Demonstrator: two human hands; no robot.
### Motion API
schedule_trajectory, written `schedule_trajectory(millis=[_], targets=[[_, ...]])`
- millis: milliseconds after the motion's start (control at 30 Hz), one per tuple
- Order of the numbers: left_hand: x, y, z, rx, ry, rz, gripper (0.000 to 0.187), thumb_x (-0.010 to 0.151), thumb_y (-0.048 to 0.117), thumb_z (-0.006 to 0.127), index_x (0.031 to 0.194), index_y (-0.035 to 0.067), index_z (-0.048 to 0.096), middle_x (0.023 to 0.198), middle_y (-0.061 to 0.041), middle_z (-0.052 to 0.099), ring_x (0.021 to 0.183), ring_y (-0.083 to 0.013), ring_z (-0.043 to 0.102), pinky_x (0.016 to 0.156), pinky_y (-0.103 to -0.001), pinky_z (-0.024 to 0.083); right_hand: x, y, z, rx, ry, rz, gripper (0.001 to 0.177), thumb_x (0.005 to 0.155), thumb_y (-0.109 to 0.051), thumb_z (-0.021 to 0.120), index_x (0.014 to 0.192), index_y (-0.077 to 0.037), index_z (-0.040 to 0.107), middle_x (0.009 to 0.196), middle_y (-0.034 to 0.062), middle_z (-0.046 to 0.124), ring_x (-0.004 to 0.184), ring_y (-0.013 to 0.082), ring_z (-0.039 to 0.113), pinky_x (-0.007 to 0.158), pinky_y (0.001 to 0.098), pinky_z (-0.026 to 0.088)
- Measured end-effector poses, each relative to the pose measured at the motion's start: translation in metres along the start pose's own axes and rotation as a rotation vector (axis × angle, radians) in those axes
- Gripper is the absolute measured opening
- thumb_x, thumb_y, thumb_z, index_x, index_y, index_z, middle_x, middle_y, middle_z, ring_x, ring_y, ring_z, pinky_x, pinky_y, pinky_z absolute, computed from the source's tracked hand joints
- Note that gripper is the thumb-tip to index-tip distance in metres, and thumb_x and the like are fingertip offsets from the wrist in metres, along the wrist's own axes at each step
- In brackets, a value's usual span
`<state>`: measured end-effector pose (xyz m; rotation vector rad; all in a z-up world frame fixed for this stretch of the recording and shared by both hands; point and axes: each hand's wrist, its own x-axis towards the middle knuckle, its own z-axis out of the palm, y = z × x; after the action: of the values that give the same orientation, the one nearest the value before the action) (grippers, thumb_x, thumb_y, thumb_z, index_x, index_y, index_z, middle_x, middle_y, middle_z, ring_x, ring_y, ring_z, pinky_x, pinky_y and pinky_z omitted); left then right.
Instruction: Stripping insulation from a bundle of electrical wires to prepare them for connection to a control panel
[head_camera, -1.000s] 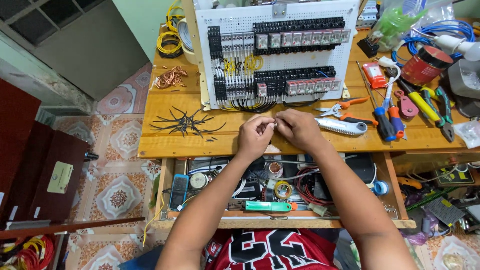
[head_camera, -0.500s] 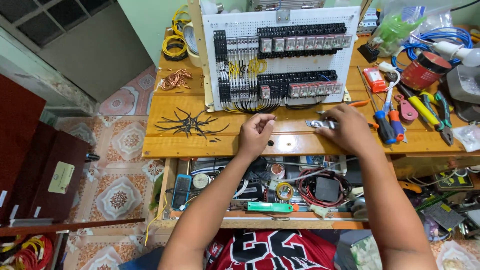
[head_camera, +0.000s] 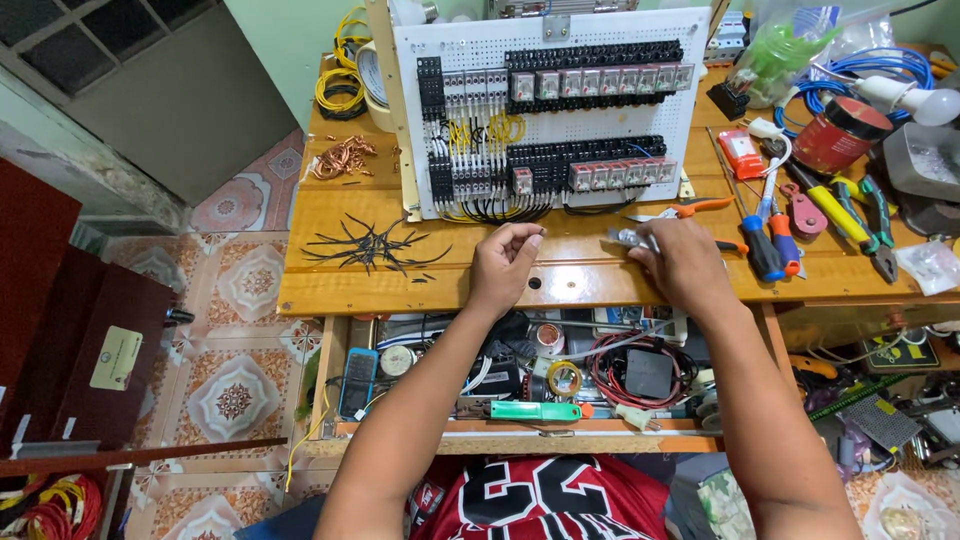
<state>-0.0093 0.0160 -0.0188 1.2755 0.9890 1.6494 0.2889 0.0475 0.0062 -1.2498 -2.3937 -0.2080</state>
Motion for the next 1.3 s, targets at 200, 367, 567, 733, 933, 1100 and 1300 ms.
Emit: schedule_trajectory(millis=[200, 367, 567, 733, 933, 1100, 1300], targets=[[0.000, 0.003, 0.000, -0.010, -0.020, 0.009, 0.011, 0.097, 0.007, 0.069, 0.105, 0.002, 0.076, 0.089, -0.006, 0.069, 0.074, -0.0049, 0.062, 0.061, -0.018, 0.054, 0.012, -0.021, -0.013, 0.048, 0.004, 0.028, 0.033, 0.102, -0.037, 0.066, 0.128, -0.016, 0.065, 0.103, 0.0071, 0.070, 0.099, 0.0304, 0.071, 0.087, 0.0445, 0.053], [0.000, 0.011, 0.000, -0.027, -0.042, 0.032, 0.011, 0.098, 0.006, 0.069, 0.106, 0.003, 0.076, 0.090, -0.006, 0.069, 0.075, -0.0045, 0.061, 0.063, -0.019, 0.053, 0.035, -0.062, -0.026, 0.259, 0.031, -0.039, 0.031, 0.099, -0.022, 0.068, 0.127, -0.011, 0.063, 0.106, 0.0118, 0.068, 0.101, 0.0365, 0.070, 0.088, 0.0479, 0.056], [0.003, 0.007, -0.002, -0.033, -0.076, 0.062, 0.008, 0.097, 0.005, 0.072, 0.103, 0.003, 0.077, 0.084, -0.005, 0.066, 0.072, -0.0042, 0.060, 0.061, -0.021, 0.053, 0.049, -0.095, -0.002, 0.459, 0.030, -0.044, 0.032, 0.097, -0.023, 0.069, 0.126, -0.012, 0.062, 0.109, 0.0119, 0.069, 0.104, 0.0374, 0.070, 0.089, 0.0477, 0.057], [-0.001, 0.027, 0.002, -0.063, -0.104, 0.066, 0.012, 0.094, 0.001, 0.071, 0.105, 0.001, 0.077, 0.084, -0.004, 0.064, 0.076, -0.0038, 0.056, 0.064, -0.021, 0.052, 0.048, -0.121, -0.004, 0.496, 0.113, -0.024, 0.030, 0.097, -0.022, 0.070, 0.125, -0.011, 0.066, 0.110, 0.0105, 0.071, 0.103, 0.0337, 0.071, 0.088, 0.0429, 0.058], [0.001, 0.024, -0.001, -0.094, -0.117, 0.057, 0.013, 0.095, 0.003, 0.072, 0.106, 0.000, 0.076, 0.082, -0.004, 0.061, 0.074, -0.0036, 0.055, 0.064, -0.020, 0.052, 0.048, -0.127, -0.015, 0.491, 0.186, -0.058, 0.028, 0.098, -0.020, 0.069, 0.124, -0.010, 0.070, 0.107, 0.0106, 0.072, 0.100, 0.0327, 0.072, 0.085, 0.0425, 0.058], [0.001, 0.026, 0.000, -0.101, -0.121, 0.053, 0.013, 0.095, 0.003, 0.072, 0.107, -0.001, 0.076, 0.081, -0.004, 0.060, 0.073, -0.0033, 0.056, 0.064, -0.020, 0.052, 0.048, -0.127, -0.017, 0.500, 0.223, -0.080, 0.027, 0.098, -0.019, 0.068, 0.124, -0.011, 0.071, 0.107, 0.0089, 0.073, 0.099, 0.0307, 0.073, 0.085, 0.0403, 0.059], [0.002, 0.026, -0.002, -0.089, -0.131, 0.031, 0.013, 0.096, 0.001, 0.071, 0.107, -0.002, 0.075, 0.083, -0.004, 0.062, 0.074, -0.0037, 0.059, 0.064, -0.020, 0.055, 0.049, -0.130, -0.022, 0.499, 0.215, -0.084, 0.031, 0.097, -0.016, 0.068, 0.128, -0.011, 0.072, 0.103, 0.0105, 0.072, 0.094, 0.0333, 0.073, 0.080, 0.0432, 0.059]])
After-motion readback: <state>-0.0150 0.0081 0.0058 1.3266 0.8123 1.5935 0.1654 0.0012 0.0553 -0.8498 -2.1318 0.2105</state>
